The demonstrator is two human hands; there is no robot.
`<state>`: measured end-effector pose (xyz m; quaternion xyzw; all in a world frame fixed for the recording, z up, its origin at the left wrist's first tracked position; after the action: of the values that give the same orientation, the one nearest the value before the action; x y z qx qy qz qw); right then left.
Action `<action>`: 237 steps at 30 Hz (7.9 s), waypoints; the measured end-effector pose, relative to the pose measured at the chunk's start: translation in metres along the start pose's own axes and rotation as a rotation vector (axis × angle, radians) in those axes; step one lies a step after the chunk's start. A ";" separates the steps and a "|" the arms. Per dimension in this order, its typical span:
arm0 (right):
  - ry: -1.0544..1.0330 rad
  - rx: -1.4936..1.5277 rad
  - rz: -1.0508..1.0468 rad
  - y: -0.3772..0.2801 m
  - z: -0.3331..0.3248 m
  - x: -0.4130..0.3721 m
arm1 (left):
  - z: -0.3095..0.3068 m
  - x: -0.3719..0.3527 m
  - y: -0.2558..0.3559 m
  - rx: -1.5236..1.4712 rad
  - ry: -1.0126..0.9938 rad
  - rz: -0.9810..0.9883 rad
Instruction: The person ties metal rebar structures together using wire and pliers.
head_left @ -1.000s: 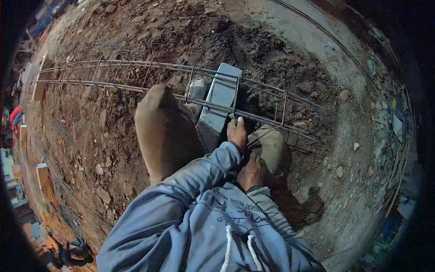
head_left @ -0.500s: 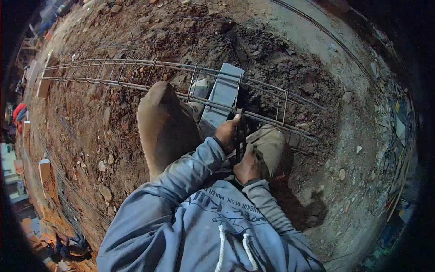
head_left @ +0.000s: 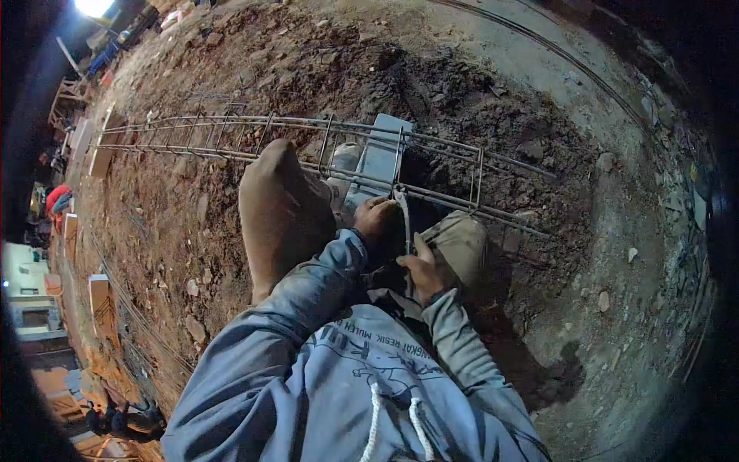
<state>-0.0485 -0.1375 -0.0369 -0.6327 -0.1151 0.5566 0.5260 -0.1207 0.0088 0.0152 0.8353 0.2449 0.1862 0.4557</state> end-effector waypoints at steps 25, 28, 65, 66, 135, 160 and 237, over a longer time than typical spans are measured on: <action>-0.210 -0.021 0.185 -0.103 -0.006 -0.010 | -0.014 -0.008 -0.018 -0.289 0.057 -0.193; -0.194 -0.079 0.430 -0.051 0.004 -0.011 | -0.009 -0.008 -0.024 -0.398 0.049 -0.300; 0.127 -0.107 0.204 -0.064 0.045 -0.022 | -0.004 -0.009 -0.036 0.086 0.206 0.261; 0.127 -0.107 0.204 -0.050 0.040 -0.020 | -0.003 -0.008 -0.042 -0.061 0.169 0.147; 0.283 -0.255 0.039 -0.112 0.222 0.018 | -0.189 0.003 -0.055 -0.769 -0.129 -0.170; -0.302 0.831 0.105 0.003 0.193 0.150 | -0.198 0.039 -0.080 0.324 -0.036 0.146; -0.017 -0.497 0.374 -0.080 0.238 0.060 | -0.137 -0.025 -0.124 -1.260 0.036 -0.549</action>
<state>-0.1884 0.0677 0.0333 -0.7474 -0.1338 0.6038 0.2427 -0.2438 0.1443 -0.0222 0.3156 0.3001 0.1848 0.8810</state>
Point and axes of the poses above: each hand's wrist, its own x-axis towards the middle knuckle, its own z-axis out of the palm, y = z × x, the point moved 5 cm from there along x, towards the middle knuckle, and after that the axes turned 13 degrees about z, right-handed, at the moved point
